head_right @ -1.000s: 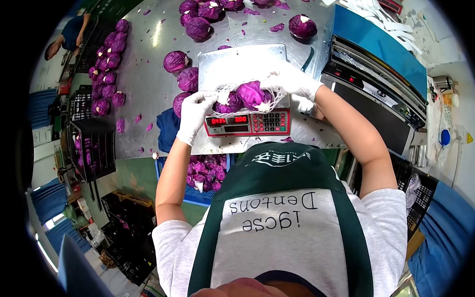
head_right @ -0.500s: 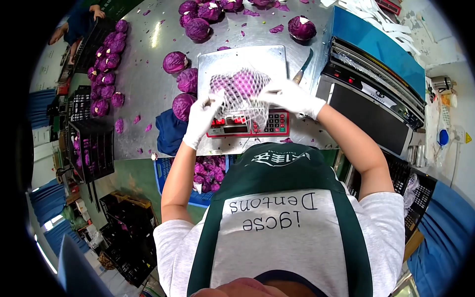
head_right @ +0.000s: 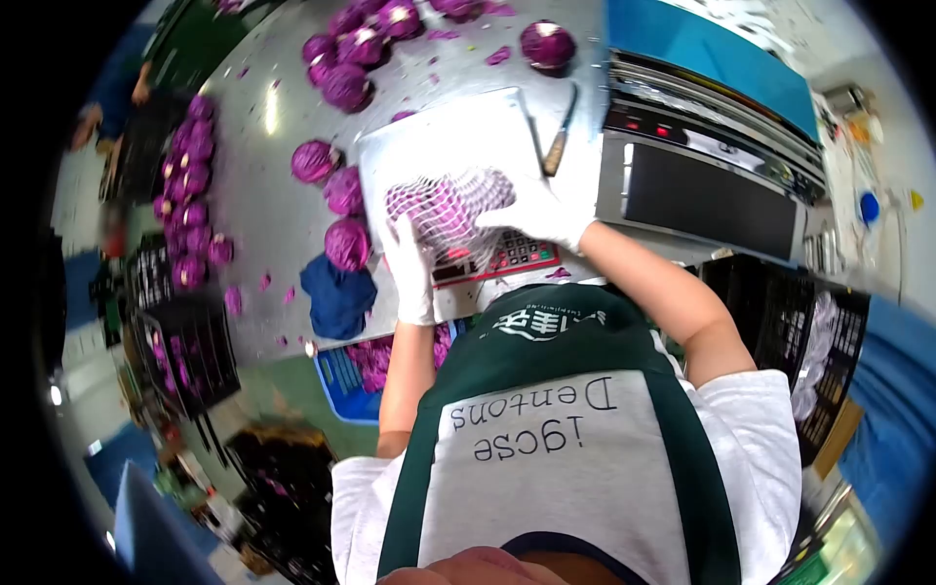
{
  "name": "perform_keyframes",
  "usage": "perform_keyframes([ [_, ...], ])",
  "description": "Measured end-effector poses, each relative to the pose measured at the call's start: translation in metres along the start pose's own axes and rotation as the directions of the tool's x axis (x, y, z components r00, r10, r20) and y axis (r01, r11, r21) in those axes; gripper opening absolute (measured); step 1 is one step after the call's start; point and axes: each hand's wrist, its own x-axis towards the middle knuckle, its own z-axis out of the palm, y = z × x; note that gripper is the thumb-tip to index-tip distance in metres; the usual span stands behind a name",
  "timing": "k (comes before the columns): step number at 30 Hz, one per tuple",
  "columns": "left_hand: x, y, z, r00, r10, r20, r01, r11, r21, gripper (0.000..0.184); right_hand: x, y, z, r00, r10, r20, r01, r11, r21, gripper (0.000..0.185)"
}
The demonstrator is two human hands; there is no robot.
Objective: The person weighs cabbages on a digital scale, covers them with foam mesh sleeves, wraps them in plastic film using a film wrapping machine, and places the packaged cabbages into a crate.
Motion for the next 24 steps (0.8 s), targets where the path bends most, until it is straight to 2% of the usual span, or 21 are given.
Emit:
perform_keyframes([
  [1,0.002,-0.006,0.005,1.0,-0.002,0.012,0.004,0.985,-0.17,0.046,-0.006,-0.003,0.004,0.998,-0.015,-0.054,0.016,1.0,0.023,0.084],
  [2,0.006,-0.002,0.007,0.993,0.073,0.095,-0.068,0.996,-0.056,0.044,-0.009,0.003,0.006,0.997,-0.021,-0.069,0.026,0.996,0.08,0.085],
  [3,0.005,0.037,0.023,0.989,-0.129,0.072,0.145,0.942,-0.304,0.044,-0.014,0.007,0.005,0.996,-0.027,-0.082,0.038,0.99,0.137,0.087],
  [5,0.01,0.065,0.048,0.98,-0.064,0.186,0.142,0.885,-0.443,0.045,-0.025,0.002,-0.01,0.994,0.007,-0.111,0.031,0.939,0.342,0.095],
  [6,0.016,0.075,0.062,0.985,0.031,0.171,0.022,0.955,-0.297,0.047,-0.032,-0.002,-0.021,0.986,0.051,-0.16,0.014,0.924,0.381,0.094],
  [7,0.02,0.086,0.081,0.989,0.027,0.147,0.013,0.965,-0.263,0.049,-0.034,0.001,-0.035,0.97,0.11,-0.217,-0.041,0.954,0.298,0.101],
  [8,0.036,0.087,0.099,0.972,0.171,0.162,-0.16,0.984,-0.075,0.05,-0.036,0.001,-0.054,0.948,0.071,-0.312,-0.011,0.982,0.188,0.103],
  [9,0.05,0.102,0.121,0.93,0.312,0.196,-0.336,0.936,0.106,0.051,-0.037,-0.001,-0.075,0.917,0.022,-0.398,0.007,0.997,0.07,0.106],
  [10,0.051,0.119,0.152,0.934,0.274,0.231,-0.265,0.962,-0.07,0.051,-0.037,0.0,-0.099,0.876,-0.048,-0.48,0.059,0.998,0.008,0.109],
  [11,0.049,0.152,0.185,0.933,0.238,0.272,-0.174,0.955,-0.239,0.05,-0.039,-0.002,-0.128,0.852,-0.02,-0.523,-0.034,0.995,-0.093,0.109],
  [13,0.066,0.179,0.253,0.839,0.407,0.36,-0.31,0.902,-0.3,0.047,-0.047,-0.011,-0.192,0.846,0.056,-0.531,-0.147,0.98,-0.131,0.108],
  [14,0.073,0.187,0.287,0.815,0.424,0.395,-0.315,0.897,-0.311,0.048,-0.052,-0.019,-0.222,0.817,-0.007,-0.576,-0.12,0.976,-0.182,0.108],
  [15,0.079,0.195,0.324,0.789,0.441,0.428,-0.323,0.89,-0.321,0.048,-0.052,-0.012,-0.253,0.814,0.044,-0.579,-0.179,0.968,-0.177,0.099],
  [17,0.094,0.201,0.397,0.763,0.493,0.419,-0.348,0.858,-0.377,0.048,-0.061,-0.022,-0.305,0.773,0.034,-0.633,-0.247,0.936,-0.251,0.101],
  [18,0.098,0.207,0.428,0.74,0.489,0.463,-0.249,0.838,-0.486,0.047,-0.057,-0.013,-0.329,0.741,0.014,-0.671,-0.333,0.876,-0.35,0.103],
  [19,0.1,0.21,0.452,0.712,0.462,0.529,-0.24,0.868,-0.434,0.047,-0.057,-0.007,-0.35,0.735,0.052,-0.676,-0.386,0.852,-0.354,0.106],
  [21,0.103,0.209,0.5,0.691,0.382,0.613,-0.016,0.857,-0.515,0.046,-0.048,0.017,-0.382,0.738,0.11,-0.666,-0.485,0.773,-0.409,0.117],
  [22,0.127,0.178,0.535,0.673,0.408,0.617,-0.089,0.873,-0.48,0.046,-0.048,0.024,-0.391,0.755,0.109,-0.647,-0.507,0.723,-0.469,0.118],
  [23,0.119,0.182,0.538,0.612,0.432,0.662,-0.23,0.898,-0.374,0.047,-0.049,0.03,-0.398,0.767,0.141,-0.626,-0.522,0.704,-0.481,0.119],
  [24,0.12,0.181,0.545,0.62,0.387,0.682,-0.145,0.911,-0.385,0.048,-0.051,0.034,-0.406,0.79,0.143,-0.596,-0.497,0.72,-0.485,0.119],
])
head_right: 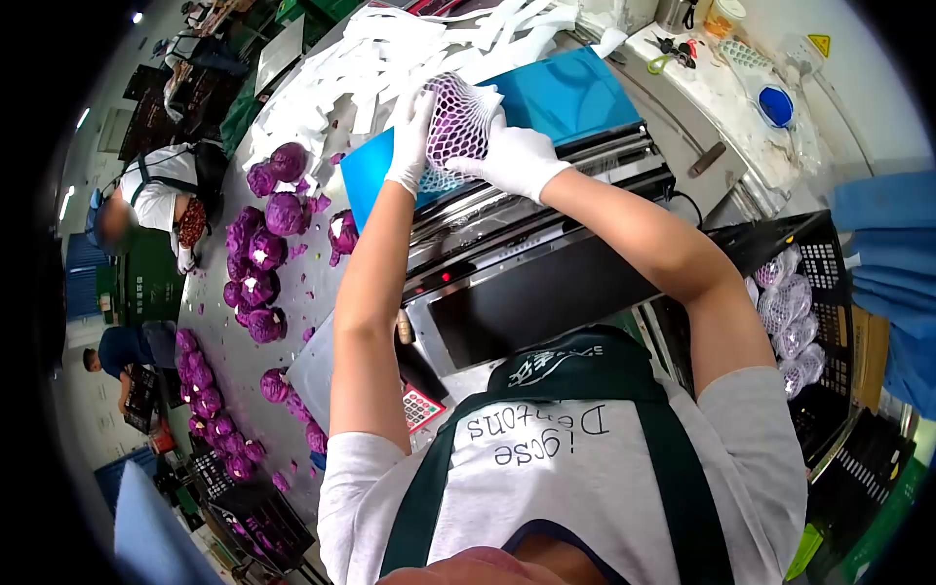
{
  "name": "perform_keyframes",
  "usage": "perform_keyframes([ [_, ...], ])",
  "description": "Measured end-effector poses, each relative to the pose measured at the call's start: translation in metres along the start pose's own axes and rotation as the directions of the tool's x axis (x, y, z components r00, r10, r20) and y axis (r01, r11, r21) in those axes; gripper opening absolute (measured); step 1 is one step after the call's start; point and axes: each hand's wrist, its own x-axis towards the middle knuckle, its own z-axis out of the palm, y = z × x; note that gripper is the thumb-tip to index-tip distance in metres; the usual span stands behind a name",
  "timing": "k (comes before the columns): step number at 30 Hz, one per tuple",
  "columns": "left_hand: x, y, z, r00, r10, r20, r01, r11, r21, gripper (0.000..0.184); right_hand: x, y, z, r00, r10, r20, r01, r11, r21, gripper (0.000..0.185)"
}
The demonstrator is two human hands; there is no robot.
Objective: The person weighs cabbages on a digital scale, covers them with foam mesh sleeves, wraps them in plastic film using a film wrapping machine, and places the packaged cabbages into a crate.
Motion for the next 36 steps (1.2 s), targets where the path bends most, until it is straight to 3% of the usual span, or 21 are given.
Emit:
perform_keyframes([
  [2,0.001,0.001,-0.003,0.998,-0.039,0.054,0.039,0.999,-0.01,0.049,0.007,0.02,-0.002,0.996,-0.069,0.048,0.069,0.998,0.008,0.118],
  [3,-0.005,0.0,-0.008,0.994,0.109,-0.001,-0.105,0.956,0.275,0.048,0.004,0.022,-0.013,0.996,-0.047,0.076,0.049,0.999,-0.018,0.113],
  [5,-0.026,0.014,-0.028,0.986,0.142,-0.088,-0.078,0.859,0.505,0.044,-0.002,0.034,-0.037,0.985,-0.061,0.159,0.057,0.998,0.029,0.086],
  [7,-0.058,0.052,-0.048,0.964,0.25,-0.086,-0.139,0.756,0.639,0.038,0.0,0.068,-0.04,0.926,-0.375,-0.028,0.376,0.92,0.109,0.049],
  [9,-0.088,0.071,-0.082,0.889,0.311,0.337,-0.444,0.401,0.801,0.035,-0.001,0.092,-0.052,0.709,-0.704,-0.047,0.705,0.71,-0.002,0.033],
  [12,-0.124,0.098,-0.088,0.652,-0.126,0.748,-0.737,0.13,0.664,0.048,0.004,0.104,-0.058,0.426,-0.877,0.223,0.904,0.399,-0.155,0.028],
  [15,-0.132,0.084,-0.087,0.571,-0.31,0.76,-0.771,0.113,0.626,0.055,0.014,0.112,-0.034,0.338,-0.88,0.333,0.941,0.318,-0.114,0.022],
  [19,-0.141,0.063,-0.088,0.677,-0.205,0.707,-0.66,0.259,0.706,0.027,0.002,0.12,-0.031,0.544,-0.79,0.281,0.826,0.563,-0.017,0.011],
  [23,-0.169,0.13,-0.085,0.821,-0.176,0.543,-0.303,0.672,0.676,0.011,-0.044,0.092,-0.086,0.555,-0.706,0.441,0.761,0.645,0.075,0.01],
  [24,-0.165,0.161,-0.085,0.806,-0.252,0.536,-0.196,0.74,0.643,0.011,-0.053,0.072,-0.115,0.574,-0.628,0.526,0.593,0.761,0.263,0.01],
  [25,-0.165,0.193,-0.087,0.817,-0.464,0.343,0.195,0.781,0.593,0.011,-0.053,0.053,-0.143,0.558,-0.557,0.616,0.374,0.831,0.412,0.01],
  [26,-0.159,0.224,-0.089,0.847,-0.508,0.154,0.373,0.777,0.507,0.011,-0.047,0.043,-0.169,0.582,-0.673,0.456,0.447,0.734,0.512,0.012],
  [27,-0.149,0.229,-0.096,0.956,-0.232,0.178,0.214,0.97,0.111,0.01,-0.042,0.037,-0.182,0.588,-0.759,0.279,0.518,0.618,0.591,0.015],
  [28,-0.125,0.222,-0.102,0.975,0.133,0.177,-0.124,0.99,-0.063,0.009,-0.027,0.039,-0.18,0.761,-0.646,0.062,0.42,0.562,0.713,0.016],
  [29,-0.102,0.227,-0.093,0.96,0.281,0.019,-0.281,0.956,0.089,0.01,-0.004,0.043,-0.179,0.884,-0.45,-0.126,0.35,0.461,0.816,0.018],
  [30,-0.075,0.215,-0.093,0.932,0.328,-0.156,-0.259,0.901,0.347,0.011,0.022,0.026,-0.172,0.91,-0.39,-0.139,0.365,0.594,0.717,0.03],
  [32,-0.032,0.157,-0.094,0.946,0.322,-0.023,-0.233,0.729,0.643,0.019,0.091,0.035,-0.132,0.892,-0.43,-0.139,0.452,0.851,0.267,0.037],
  [33,-0.014,0.122,-0.096,0.957,0.269,0.109,-0.255,0.6,0.759,0.028,0.12,0.061,-0.092,0.857,-0.509,-0.081,0.501,0.859,-0.102,0.03],
  [34,-0.001,0.055,-0.126,0.919,0.233,0.317,-0.385,0.367,0.847,0.042,0.123,0.074,-0.061,0.834,-0.552,-0.017,0.547,0.829,-0.118,0.039],
  [35,-0.013,0.061,-0.101,0.94,-0.21,0.268,-0.193,0.318,0.928,0.049,0.128,0.086,-0.036,0.805,-0.591,0.047,0.591,0.795,-0.133,0.05],
  [36,-0.024,0.028,-0.1,0.885,-0.043,0.465,-0.406,0.42,0.812,0.053,0.123,0.097,-0.014,0.758,-0.65,0.052,0.652,0.754,-0.085,0.058],
])
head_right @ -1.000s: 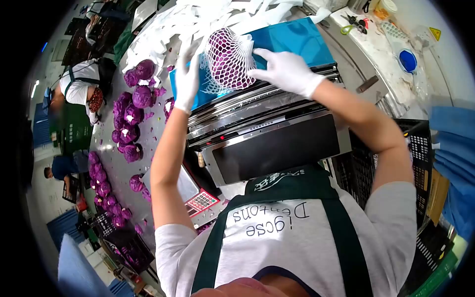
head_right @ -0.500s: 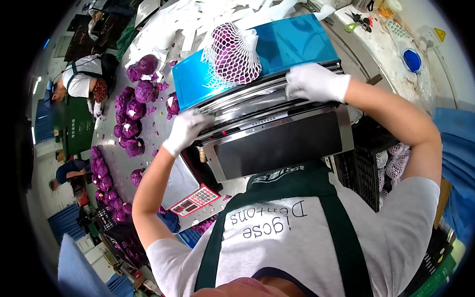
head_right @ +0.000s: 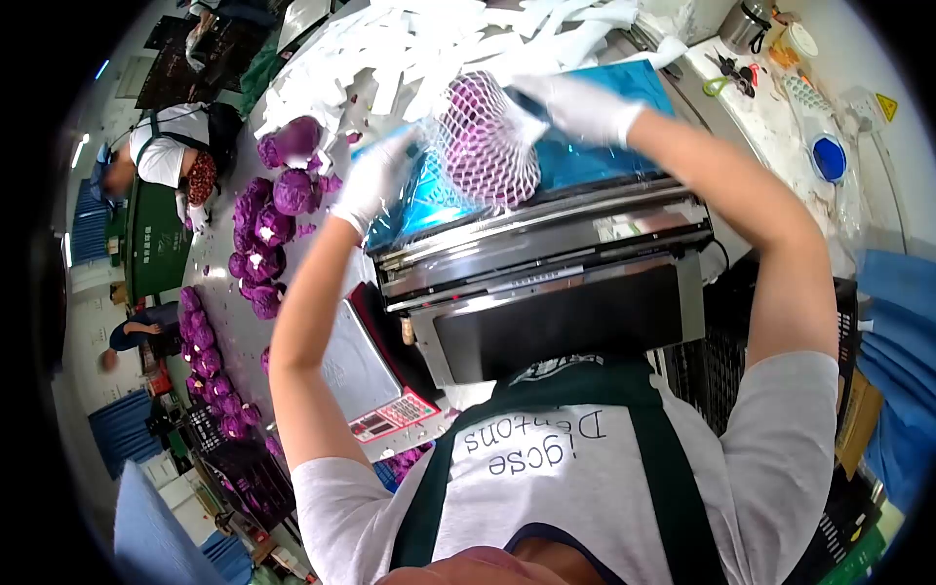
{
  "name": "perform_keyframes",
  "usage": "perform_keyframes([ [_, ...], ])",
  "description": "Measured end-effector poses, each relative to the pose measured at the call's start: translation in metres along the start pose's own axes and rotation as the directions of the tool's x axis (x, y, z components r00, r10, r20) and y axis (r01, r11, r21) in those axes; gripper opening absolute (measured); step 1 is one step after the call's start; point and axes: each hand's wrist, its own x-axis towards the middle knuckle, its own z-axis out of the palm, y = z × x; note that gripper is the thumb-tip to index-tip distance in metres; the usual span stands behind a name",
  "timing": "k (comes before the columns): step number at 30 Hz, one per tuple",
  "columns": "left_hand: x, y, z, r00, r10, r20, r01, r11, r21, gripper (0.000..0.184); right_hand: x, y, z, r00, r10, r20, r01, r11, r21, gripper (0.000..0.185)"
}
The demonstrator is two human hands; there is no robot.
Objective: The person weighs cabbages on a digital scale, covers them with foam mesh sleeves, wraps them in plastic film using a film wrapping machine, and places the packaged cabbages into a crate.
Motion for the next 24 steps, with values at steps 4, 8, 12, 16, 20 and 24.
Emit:
perform_keyframes([
  [4,-0.002,0.068,0.028,0.992,-0.085,-0.093,0.063,0.974,-0.216,0.096,-0.026,-0.047,0.027,0.983,-0.125,-0.136,0.158,0.949,0.274,0.077],
  [8,0.004,0.098,0.007,0.98,-0.193,-0.057,0.125,0.805,-0.581,0.096,-0.015,-0.042,0.039,0.993,-0.095,-0.067,0.107,0.973,0.206,0.06],
  [12,-0.029,0.109,-0.017,0.972,-0.21,-0.109,0.096,0.771,-0.63,0.084,-0.026,-0.101,-0.042,0.996,-0.067,0.051,0.023,0.798,0.602,0.076],
  [16,-0.079,0.167,-0.07,0.98,-0.125,0.157,0.186,0.282,-0.941,0.076,-0.06,-0.18,-0.114,0.901,-0.041,0.433,-0.366,0.466,0.806,0.079],
  [20,-0.146,0.214,-0.07,0.824,0.124,0.554,0.567,-0.183,-0.803,0.083,-0.114,-0.211,-0.09,0.763,-0.368,0.532,-0.03,0.801,0.598,0.05],
  [24,-0.206,0.212,0.017,0.594,0.332,0.733,0.728,-0.61,-0.314,0.061,-0.176,-0.197,0.011,0.306,-0.323,0.895,-0.849,0.333,0.41,0.084],
])
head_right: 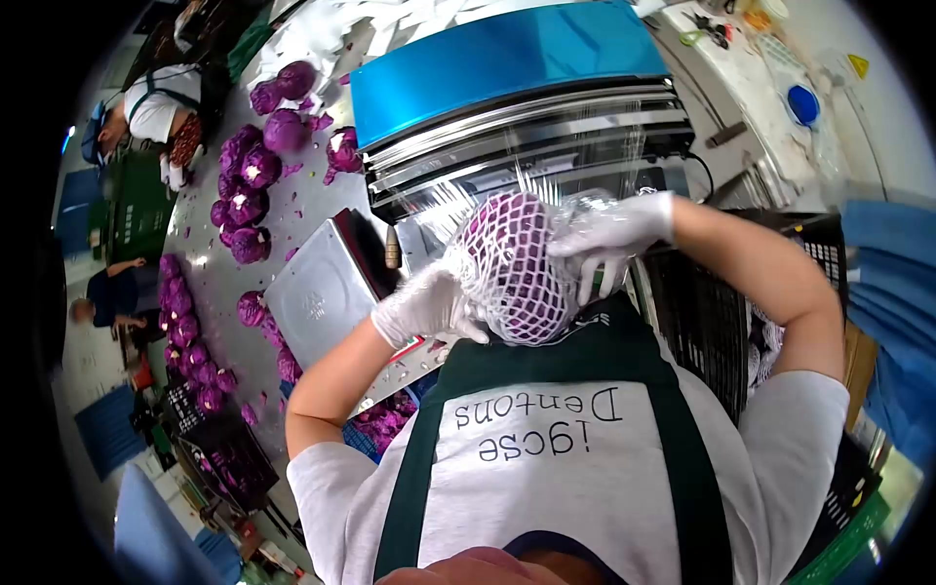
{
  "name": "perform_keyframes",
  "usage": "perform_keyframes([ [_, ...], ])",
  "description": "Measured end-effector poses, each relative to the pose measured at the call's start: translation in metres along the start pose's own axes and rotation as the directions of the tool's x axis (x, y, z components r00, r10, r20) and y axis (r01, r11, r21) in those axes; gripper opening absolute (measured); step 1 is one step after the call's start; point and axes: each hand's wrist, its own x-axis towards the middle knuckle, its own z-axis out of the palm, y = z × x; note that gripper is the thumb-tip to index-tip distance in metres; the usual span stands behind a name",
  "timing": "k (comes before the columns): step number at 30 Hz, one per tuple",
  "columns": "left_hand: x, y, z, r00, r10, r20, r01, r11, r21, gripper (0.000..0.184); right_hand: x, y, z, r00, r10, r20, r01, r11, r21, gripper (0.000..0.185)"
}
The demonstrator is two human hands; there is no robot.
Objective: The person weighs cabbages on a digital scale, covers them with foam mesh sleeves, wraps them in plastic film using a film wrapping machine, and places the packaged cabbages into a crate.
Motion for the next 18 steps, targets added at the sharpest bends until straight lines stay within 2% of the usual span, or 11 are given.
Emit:
perform_keyframes([
  [2,0.013,-0.028,-0.04,0.995,-0.092,0.041,0.099,0.956,-0.275,0.058,0.023,0.03,0.009,0.995,-0.022,0.098,-0.004,0.967,0.253,0.09],
  [3,0.02,-0.044,-0.08,0.974,-0.043,0.224,0.149,0.864,-0.482,0.063,0.023,0.037,0.012,0.999,-0.038,-0.004,0.037,0.954,0.296,0.09],
  [6,-0.006,-0.058,-0.083,0.986,0.159,0.04,-0.13,0.905,-0.406,0.063,0.024,0.065,0.014,0.975,-0.204,-0.093,0.224,0.852,0.474,0.082],
  [9,-0.03,-0.066,-0.069,0.979,0.194,-0.054,-0.201,0.926,-0.32,0.069,0.002,0.071,0.028,0.911,-0.266,-0.315,0.411,0.628,0.66,0.076],
  [10,-0.036,-0.066,-0.056,0.976,0.211,-0.061,-0.219,0.931,-0.292,0.071,-0.012,0.068,0.037,0.865,-0.26,-0.428,0.48,0.673,0.562,0.076],
  [11,-0.039,-0.069,-0.058,0.961,0.241,-0.135,-0.258,0.959,-0.121,0.068,-0.021,0.072,0.045,0.819,-0.215,-0.532,0.499,0.724,0.476,0.06],
  [13,-0.047,-0.075,-0.064,0.903,0.339,-0.262,-0.283,0.931,0.23,0.062,-0.023,0.079,0.068,0.579,-0.38,-0.722,0.393,0.905,-0.161,0.038],
  [14,-0.051,-0.08,-0.057,0.848,0.422,-0.321,-0.267,0.863,0.429,0.05,-0.02,0.078,0.077,0.54,-0.374,-0.754,0.352,0.914,-0.201,0.025],
  [15,-0.049,-0.085,-0.055,0.774,0.485,-0.406,-0.275,0.836,0.474,0.043,-0.012,0.088,0.082,0.436,-0.416,-0.798,0.418,0.879,-0.23,0.025],
  [17,-0.05,-0.087,-0.037,0.693,0.597,-0.404,-0.343,0.766,0.545,0.044,-0.003,0.085,0.089,0.131,-0.356,-0.925,0.581,0.784,-0.219,0.023],
  [18,-0.046,-0.09,-0.031,0.587,0.7,-0.407,-0.411,0.691,0.595,0.043,-0.004,0.08,0.09,0.021,-0.334,-0.942,0.639,0.729,-0.245,0.023],
])
